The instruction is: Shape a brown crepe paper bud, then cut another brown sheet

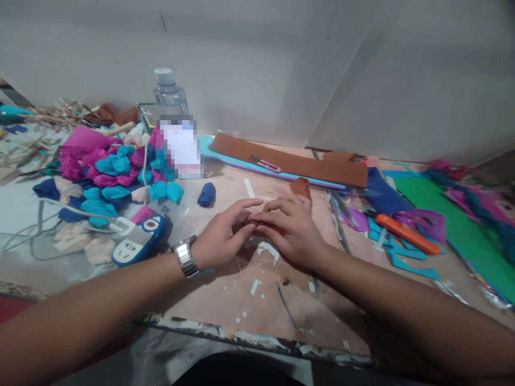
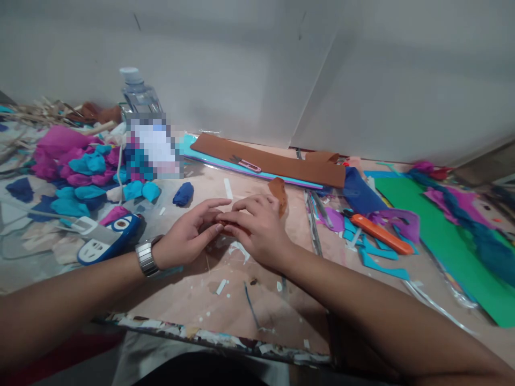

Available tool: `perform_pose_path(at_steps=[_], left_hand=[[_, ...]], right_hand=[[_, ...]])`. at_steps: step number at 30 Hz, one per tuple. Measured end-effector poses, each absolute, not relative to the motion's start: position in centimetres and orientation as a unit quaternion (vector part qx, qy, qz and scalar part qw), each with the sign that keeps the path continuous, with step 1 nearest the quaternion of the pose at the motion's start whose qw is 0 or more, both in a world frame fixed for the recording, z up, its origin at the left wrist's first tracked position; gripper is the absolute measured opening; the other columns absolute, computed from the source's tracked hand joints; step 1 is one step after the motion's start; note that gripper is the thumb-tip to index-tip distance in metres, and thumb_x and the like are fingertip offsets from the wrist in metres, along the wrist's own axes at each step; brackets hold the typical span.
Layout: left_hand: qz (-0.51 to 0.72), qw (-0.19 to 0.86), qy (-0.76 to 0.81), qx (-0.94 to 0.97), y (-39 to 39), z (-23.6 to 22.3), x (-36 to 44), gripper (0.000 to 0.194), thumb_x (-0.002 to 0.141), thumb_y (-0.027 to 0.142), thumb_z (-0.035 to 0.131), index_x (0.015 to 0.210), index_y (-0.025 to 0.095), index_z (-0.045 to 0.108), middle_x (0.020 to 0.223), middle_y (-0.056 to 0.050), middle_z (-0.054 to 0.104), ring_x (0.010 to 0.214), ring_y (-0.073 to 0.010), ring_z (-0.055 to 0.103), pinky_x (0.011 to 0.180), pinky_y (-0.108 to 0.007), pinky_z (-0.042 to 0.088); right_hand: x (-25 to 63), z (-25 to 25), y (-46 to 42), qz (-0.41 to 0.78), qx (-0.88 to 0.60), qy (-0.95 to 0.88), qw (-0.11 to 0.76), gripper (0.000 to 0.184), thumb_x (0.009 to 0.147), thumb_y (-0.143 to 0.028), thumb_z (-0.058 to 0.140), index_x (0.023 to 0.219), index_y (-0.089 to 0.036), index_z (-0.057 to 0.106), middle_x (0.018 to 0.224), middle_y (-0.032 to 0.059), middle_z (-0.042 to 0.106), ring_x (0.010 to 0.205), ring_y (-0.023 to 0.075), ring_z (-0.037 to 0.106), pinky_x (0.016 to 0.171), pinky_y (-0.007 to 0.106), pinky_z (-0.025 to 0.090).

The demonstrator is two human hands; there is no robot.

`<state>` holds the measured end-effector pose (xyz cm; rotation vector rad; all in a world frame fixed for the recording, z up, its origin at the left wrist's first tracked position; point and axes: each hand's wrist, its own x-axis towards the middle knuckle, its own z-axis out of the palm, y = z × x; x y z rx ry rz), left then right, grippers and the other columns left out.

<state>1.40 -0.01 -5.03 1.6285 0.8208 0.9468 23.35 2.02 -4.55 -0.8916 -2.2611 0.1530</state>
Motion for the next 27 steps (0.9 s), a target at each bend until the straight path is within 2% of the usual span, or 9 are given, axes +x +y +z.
perform_pose_path(at_steps=[5,9,12,19,24,27], left_hand=[[0.394,0.545,0.317,0.669,0.01,-5.06,1.55,0.049,0.105,0.025,0.054,0.153,0.021,0.043,0.136,-0.015,0.069,0.122,-0.0220,0.071,0.105,-0.037,0.055],[0.394,0.513,0.334,0.685,0.03,-5.01,1.57,0.052,0.101,0.022,0.061,0.151,0.022,0.045,0.127,-0.013,0.070,0.115,-0.0207,0.070,0.100,-0.035,0.055],[0.395,0.487,0.366,0.688,0.14,-4.94,1.58,0.051,0.097,0.022,0.066,0.146,0.023,0.050,0.118,-0.009,0.070,0.107,-0.0198,0.070,0.095,-0.034,0.055],[0.392,0.473,0.402,0.679,0.17,-5.00,1.60,0.046,0.094,0.018,0.064,0.139,0.023,0.056,0.102,-0.005,0.071,0.089,-0.0167,0.069,0.083,-0.030,0.055],[0.394,0.444,0.386,0.706,0.31,-5.29,1.49,0.039,0.092,0.017,0.066,0.131,0.021,0.063,0.118,-0.008,0.073,0.106,-0.0210,0.069,0.094,-0.035,0.054],[0.379,0.436,0.388,0.718,0.43,-5.31,1.42,0.038,0.091,0.016,0.067,0.129,0.020,0.065,0.122,-0.008,0.073,0.110,-0.0227,0.068,0.098,-0.038,0.052]], right_hand=[[23.23,-4.40,1.97,0.066,-0.328,-0.883,0.329,0.020,0.103,-0.029,0.063,0.120,-0.031,0.075,0.112,0.0048,0.076,0.112,0.0267,0.062,0.101,0.050,0.036],[23.16,-4.39,2.10,0.095,-0.318,-0.875,0.352,0.016,0.105,-0.027,0.059,0.117,-0.026,0.069,0.112,0.0056,0.077,0.109,0.0260,0.065,0.100,0.048,0.039],[23.22,-4.48,2.21,0.099,-0.335,-0.858,0.378,0.012,0.105,-0.032,0.059,0.112,-0.026,0.067,0.108,0.0049,0.077,0.106,0.0266,0.065,0.098,0.048,0.040],[23.26,-4.81,2.23,0.100,-0.337,-0.844,0.404,0.020,0.107,-0.044,0.054,0.111,-0.027,0.064,0.106,0.0059,0.076,0.106,0.0280,0.064,0.098,0.049,0.040],[23.32,-4.84,2.25,0.101,-0.342,-0.847,0.394,0.021,0.107,-0.044,0.054,0.109,-0.026,0.064,0.103,0.0060,0.075,0.103,0.0278,0.064,0.097,0.049,0.040],[23.35,-4.81,2.29,0.102,-0.340,-0.847,0.395,0.020,0.107,-0.043,0.054,0.109,-0.026,0.064,0.103,0.0059,0.074,0.103,0.0276,0.064,0.097,0.048,0.040]])
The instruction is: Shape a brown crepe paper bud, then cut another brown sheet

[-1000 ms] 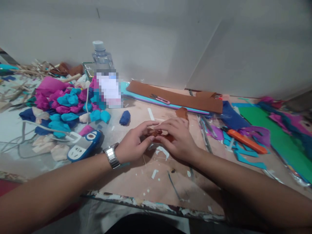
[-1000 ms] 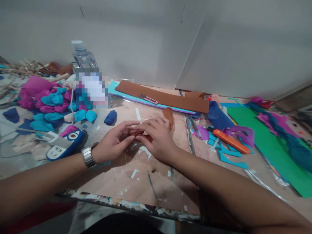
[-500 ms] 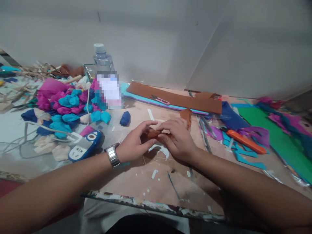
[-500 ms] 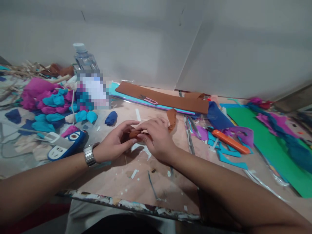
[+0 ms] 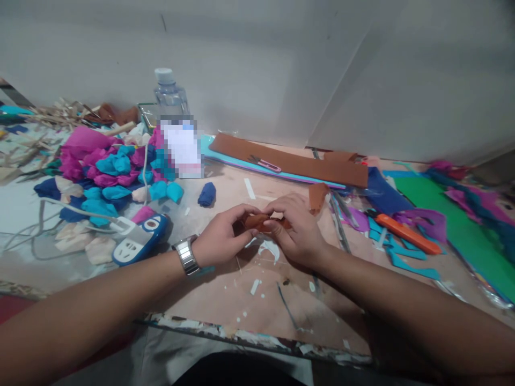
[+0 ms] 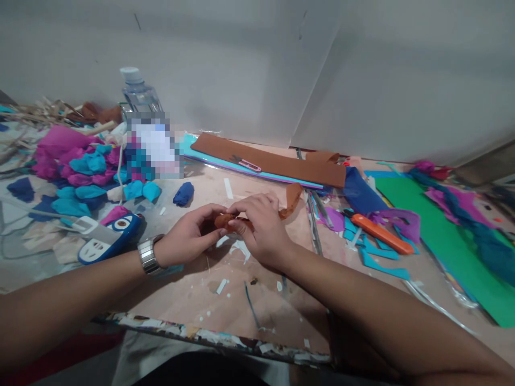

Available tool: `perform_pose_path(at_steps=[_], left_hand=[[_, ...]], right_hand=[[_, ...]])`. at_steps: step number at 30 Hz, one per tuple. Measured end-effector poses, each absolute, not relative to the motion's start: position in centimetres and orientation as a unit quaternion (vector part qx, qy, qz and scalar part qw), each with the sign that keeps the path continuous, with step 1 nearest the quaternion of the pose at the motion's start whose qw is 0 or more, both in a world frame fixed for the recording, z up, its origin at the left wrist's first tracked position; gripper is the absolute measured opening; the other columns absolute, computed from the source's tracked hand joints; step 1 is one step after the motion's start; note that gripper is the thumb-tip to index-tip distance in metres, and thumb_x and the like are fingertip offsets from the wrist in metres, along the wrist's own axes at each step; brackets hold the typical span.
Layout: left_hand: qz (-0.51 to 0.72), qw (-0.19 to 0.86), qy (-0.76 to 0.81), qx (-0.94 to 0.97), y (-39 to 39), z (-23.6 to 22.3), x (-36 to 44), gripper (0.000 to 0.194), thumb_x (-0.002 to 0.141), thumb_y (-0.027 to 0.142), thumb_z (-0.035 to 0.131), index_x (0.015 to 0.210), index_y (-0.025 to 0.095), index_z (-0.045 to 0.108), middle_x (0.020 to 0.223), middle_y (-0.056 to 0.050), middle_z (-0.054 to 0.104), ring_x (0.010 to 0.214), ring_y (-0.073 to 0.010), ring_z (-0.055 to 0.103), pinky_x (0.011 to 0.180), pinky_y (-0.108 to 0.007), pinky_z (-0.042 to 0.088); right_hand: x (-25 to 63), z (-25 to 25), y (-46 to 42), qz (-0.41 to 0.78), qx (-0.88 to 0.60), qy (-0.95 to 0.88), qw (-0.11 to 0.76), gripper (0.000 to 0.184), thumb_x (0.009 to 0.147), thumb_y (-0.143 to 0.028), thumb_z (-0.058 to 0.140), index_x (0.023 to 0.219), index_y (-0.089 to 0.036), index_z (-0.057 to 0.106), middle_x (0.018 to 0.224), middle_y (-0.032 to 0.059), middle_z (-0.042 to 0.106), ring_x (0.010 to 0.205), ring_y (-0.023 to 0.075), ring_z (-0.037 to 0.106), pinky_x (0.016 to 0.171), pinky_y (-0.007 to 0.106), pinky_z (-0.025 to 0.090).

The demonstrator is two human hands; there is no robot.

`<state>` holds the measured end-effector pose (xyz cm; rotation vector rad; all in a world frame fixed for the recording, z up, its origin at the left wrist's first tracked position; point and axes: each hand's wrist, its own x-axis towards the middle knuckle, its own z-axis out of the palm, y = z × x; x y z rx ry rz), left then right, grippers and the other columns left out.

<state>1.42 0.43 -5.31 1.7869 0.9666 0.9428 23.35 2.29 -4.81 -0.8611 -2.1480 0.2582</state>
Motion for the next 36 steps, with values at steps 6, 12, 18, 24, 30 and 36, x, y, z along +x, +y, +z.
perform_pose_path(at_steps=[6,12,18,24,30,36], left_hand=[[0.376,0.367,0.405,0.748,0.25,-4.75,1.38,0.045,0.082,0.011,0.067,0.126,0.019,0.065,0.121,-0.011,0.070,0.112,-0.0271,0.066,0.098,-0.043,0.053],[0.463,0.378,0.370,0.711,0.03,-4.83,1.05,0.040,0.092,0.021,0.070,0.131,0.022,0.061,0.132,-0.013,0.064,0.122,-0.0259,0.064,0.104,-0.041,0.053],[0.454,0.446,0.362,0.681,-0.05,-5.09,1.36,0.033,0.096,0.028,0.071,0.128,0.021,0.064,0.124,-0.011,0.069,0.110,-0.0212,0.069,0.097,-0.035,0.057],[0.444,0.495,0.379,0.644,-0.19,-4.58,1.62,0.028,0.097,0.031,0.072,0.122,0.019,0.066,0.120,-0.010,0.072,0.108,-0.0211,0.071,0.089,-0.032,0.060],[0.464,0.497,0.390,0.621,0.09,-4.79,1.50,0.026,0.097,0.033,0.072,0.119,0.019,0.068,0.116,-0.009,0.074,0.105,-0.0200,0.072,0.087,-0.030,0.060],[0.446,0.497,0.394,0.631,0.24,-4.39,1.54,0.021,0.096,0.034,0.071,0.103,0.014,0.077,0.105,-0.010,0.078,0.094,-0.0183,0.073,0.084,-0.029,0.059]], right_hand=[[23.32,-4.72,2.32,0.105,-0.334,-0.849,0.397,0.016,0.105,-0.040,0.057,0.108,-0.026,0.066,0.103,0.0059,0.076,0.103,0.0275,0.065,0.096,0.048,0.040],[23.26,-4.65,2.30,0.107,-0.331,-0.863,0.366,0.012,0.103,-0.032,0.064,0.110,-0.028,0.072,0.109,0.0049,0.078,0.105,0.0263,0.066,0.099,0.048,0.040],[23.39,-4.71,2.33,0.094,-0.313,-0.870,0.369,0.015,0.102,-0.032,0.068,0.114,-0.029,0.076,0.102,0.0042,0.078,0.100,0.0256,0.066,0.098,0.049,0.041],[23.35,-4.54,2.24,0.123,-0.318,-0.862,0.375,0.012,0.100,-0.034,0.071,0.111,-0.029,0.072,0.101,0.0019,0.080,0.096,0.0236,0.068,0.100,0.048,0.040],[23.24,-4.14,1.99,0.120,-0.340,-0.853,0.377,0.008,0.101,-0.033,0.067,0.100,-0.026,0.069,0.097,0.0014,0.078,0.095,0.0232,0.066,0.100,0.047,0.036],[23.17,-4.16,2.06,0.111,-0.334,-0.854,0.383,0.008,0.099,-0.030,0.068,0.094,-0.024,0.067,0.090,0.0010,0.076,0.091,0.0222,0.063,0.098,0.047,0.037]])
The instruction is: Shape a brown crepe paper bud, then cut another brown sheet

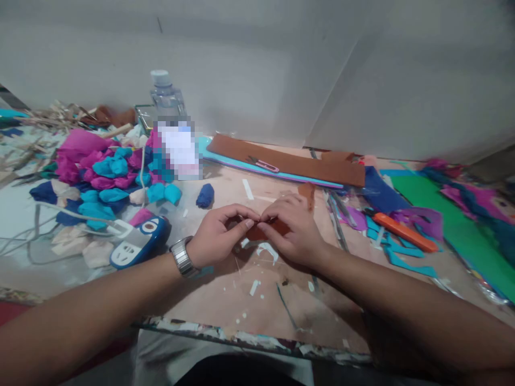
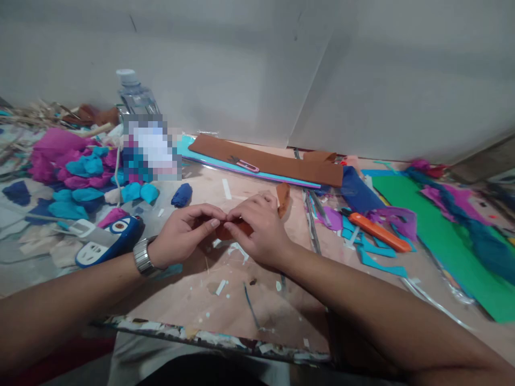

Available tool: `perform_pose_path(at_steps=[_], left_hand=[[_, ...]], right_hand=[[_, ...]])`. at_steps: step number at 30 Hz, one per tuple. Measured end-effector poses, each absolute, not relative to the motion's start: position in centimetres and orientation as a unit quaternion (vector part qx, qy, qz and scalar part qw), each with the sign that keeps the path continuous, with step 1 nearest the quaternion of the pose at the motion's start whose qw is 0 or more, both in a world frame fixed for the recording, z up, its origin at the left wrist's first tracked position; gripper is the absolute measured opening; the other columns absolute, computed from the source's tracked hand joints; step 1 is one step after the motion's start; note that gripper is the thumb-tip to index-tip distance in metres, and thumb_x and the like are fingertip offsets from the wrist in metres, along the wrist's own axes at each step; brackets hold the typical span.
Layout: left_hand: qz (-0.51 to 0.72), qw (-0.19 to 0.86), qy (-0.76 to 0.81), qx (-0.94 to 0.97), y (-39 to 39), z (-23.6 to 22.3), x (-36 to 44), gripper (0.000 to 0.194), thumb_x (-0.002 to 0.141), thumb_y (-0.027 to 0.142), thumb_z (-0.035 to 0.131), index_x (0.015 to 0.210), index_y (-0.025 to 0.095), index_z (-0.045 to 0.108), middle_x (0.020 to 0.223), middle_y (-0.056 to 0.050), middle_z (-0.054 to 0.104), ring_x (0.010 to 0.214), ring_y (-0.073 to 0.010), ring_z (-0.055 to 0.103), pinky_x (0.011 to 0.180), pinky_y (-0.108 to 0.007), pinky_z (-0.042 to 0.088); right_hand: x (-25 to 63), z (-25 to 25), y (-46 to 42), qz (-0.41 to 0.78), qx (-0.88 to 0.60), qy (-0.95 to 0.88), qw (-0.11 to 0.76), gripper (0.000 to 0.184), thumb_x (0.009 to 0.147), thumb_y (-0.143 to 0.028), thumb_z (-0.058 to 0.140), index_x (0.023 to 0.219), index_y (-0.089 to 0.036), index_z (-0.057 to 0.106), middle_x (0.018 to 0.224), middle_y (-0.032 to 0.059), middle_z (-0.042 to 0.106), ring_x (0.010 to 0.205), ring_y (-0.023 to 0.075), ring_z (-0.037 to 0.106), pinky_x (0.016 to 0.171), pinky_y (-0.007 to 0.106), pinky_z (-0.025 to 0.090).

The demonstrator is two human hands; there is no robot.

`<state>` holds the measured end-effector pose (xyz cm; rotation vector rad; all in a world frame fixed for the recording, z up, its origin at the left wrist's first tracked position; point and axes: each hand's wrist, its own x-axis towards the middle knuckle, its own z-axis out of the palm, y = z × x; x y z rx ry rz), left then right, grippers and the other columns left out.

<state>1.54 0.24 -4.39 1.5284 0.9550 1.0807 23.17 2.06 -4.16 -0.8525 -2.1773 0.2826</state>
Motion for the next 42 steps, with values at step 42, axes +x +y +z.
perform_pose_path(at_steps=[42], left_hand=[[0.426,0.447,0.380,0.689,0.00,-4.57,1.41,0.022,0.098,0.030,0.070,0.115,0.016,0.075,0.113,-0.010,0.079,0.099,-0.0188,0.076,0.088,-0.030,0.062]], right_hand=[[23.24,-4.40,2.17,0.103,-0.330,-0.852,0.394,0.017,0.095,-0.031,0.072,0.082,-0.023,0.066,0.090,0.0037,0.071,0.097,0.0249,0.061,0.097,0.048,0.039]])
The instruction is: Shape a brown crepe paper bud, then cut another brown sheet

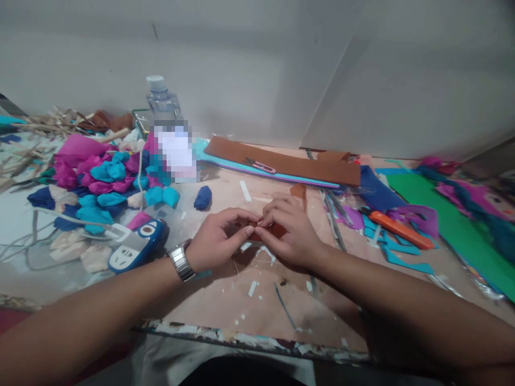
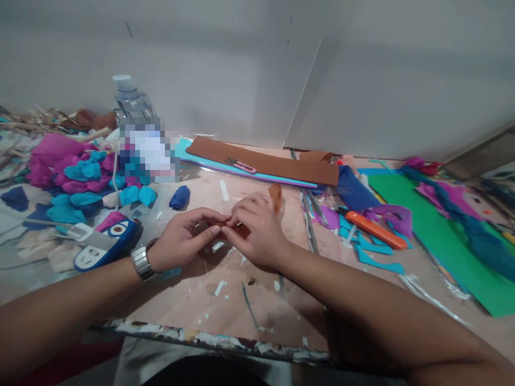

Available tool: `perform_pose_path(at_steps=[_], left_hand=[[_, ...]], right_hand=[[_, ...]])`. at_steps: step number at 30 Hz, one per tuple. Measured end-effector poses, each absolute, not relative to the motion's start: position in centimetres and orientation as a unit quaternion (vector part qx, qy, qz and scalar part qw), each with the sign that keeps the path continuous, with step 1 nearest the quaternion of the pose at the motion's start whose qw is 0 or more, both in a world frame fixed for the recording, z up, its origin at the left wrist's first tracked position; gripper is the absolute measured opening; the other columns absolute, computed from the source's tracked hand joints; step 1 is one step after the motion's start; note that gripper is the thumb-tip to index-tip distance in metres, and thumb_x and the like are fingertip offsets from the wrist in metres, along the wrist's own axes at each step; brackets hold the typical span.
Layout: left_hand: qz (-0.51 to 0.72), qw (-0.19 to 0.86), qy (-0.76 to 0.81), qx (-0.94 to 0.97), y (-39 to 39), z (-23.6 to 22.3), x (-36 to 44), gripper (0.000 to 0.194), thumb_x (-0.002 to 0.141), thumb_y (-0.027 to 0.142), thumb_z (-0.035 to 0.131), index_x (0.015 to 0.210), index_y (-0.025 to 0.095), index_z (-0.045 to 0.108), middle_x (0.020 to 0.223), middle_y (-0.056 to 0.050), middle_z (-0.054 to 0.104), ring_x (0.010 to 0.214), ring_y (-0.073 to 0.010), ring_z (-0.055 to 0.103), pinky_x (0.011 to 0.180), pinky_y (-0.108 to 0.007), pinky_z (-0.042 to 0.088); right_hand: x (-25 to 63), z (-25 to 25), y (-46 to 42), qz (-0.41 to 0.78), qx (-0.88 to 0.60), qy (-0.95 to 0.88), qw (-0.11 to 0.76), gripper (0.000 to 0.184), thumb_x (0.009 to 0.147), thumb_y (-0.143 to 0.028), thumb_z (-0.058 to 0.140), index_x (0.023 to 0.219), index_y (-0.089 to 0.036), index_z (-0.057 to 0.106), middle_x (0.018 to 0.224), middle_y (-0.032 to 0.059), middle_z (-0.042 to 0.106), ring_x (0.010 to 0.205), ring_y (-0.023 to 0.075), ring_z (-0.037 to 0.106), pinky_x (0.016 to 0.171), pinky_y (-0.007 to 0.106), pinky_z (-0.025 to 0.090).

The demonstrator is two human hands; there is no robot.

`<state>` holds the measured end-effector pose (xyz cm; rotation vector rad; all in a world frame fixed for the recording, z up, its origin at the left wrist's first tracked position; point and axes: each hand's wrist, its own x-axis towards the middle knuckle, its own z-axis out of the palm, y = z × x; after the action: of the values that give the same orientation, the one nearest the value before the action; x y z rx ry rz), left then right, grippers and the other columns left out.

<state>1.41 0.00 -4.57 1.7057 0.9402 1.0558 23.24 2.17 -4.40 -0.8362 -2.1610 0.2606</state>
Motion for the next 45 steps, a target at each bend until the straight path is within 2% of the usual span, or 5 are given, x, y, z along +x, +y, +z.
perform_pose_path(at_steps=[10,25,32,40,45], left_hand=[[0.429,0.473,0.380,0.669,-0.08,-4.33,1.54,0.020,0.102,0.031,0.062,0.112,0.016,0.071,0.109,-0.009,0.078,0.093,-0.0171,0.075,0.083,-0.028,0.061],[0.421,0.542,0.360,0.632,-0.36,-4.31,1.80,0.019,0.103,0.029,0.061,0.114,0.016,0.068,0.112,-0.009,0.077,0.100,-0.0180,0.075,0.088,-0.030,0.061],[0.430,0.541,0.351,0.633,-0.16,-4.64,1.65,0.025,0.099,0.026,0.068,0.122,0.018,0.063,0.125,-0.013,0.074,0.117,-0.0230,0.073,0.100,-0.037,0.060],[0.426,0.553,0.323,0.639,0.17,-5.05,1.58,0.041,0.100,0.024,0.065,0.140,0.021,0.055,0.141,-0.015,0.067,0.127,-0.0242,0.069,0.106,-0.039,0.058],[0.413,0.577,0.315,0.631,0.10,-4.79,1.61,0.048,0.099,0.027,0.068,0.144,0.022,0.053,0.132,-0.014,0.073,0.117,-0.0234,0.073,0.099,-0.037,0.060]], right_hand=[[23.24,-4.22,2.08,0.099,-0.350,-0.851,0.379,0.020,0.096,-0.043,0.072,0.089,-0.024,0.067,0.096,0.0054,0.071,0.105,0.0278,0.060,0.097,0.048,0.040],[23.29,-4.53,2.08,0.082,-0.344,-0.847,0.397,0.007,0.095,-0.029,0.070,0.091,-0.024,0.068,0.099,0.0052,0.070,0.103,0.0266,0.062,0.093,0.047,0.041],[23.21,-4.48,2.09,0.087,-0.346,-0.845,0.398,0.009,0.097,-0.032,0.071,0.091,-0.025,0.069,0.099,0.0052,0.070,0.103,0.0267,0.062,0.093,0.047,0.042],[23.29,-4.62,2.29,0.100,-0.313,-0.877,0.350,0.028,0.103,-0.026,0.061,0.129,-0.031,0.070,0.118,0.0072,0.073,0.115,0.0286,0.061,0.102,0.052,0.042],[23.18,-4.48,2.19,0.113,-0.290,-0.891,0.330,0.028,0.103,-0.021,0.056,0.128,-0.028,0.069,0.118,0.0085,0.072,0.115,0.0288,0.061,0.103,0.053,0.041]])
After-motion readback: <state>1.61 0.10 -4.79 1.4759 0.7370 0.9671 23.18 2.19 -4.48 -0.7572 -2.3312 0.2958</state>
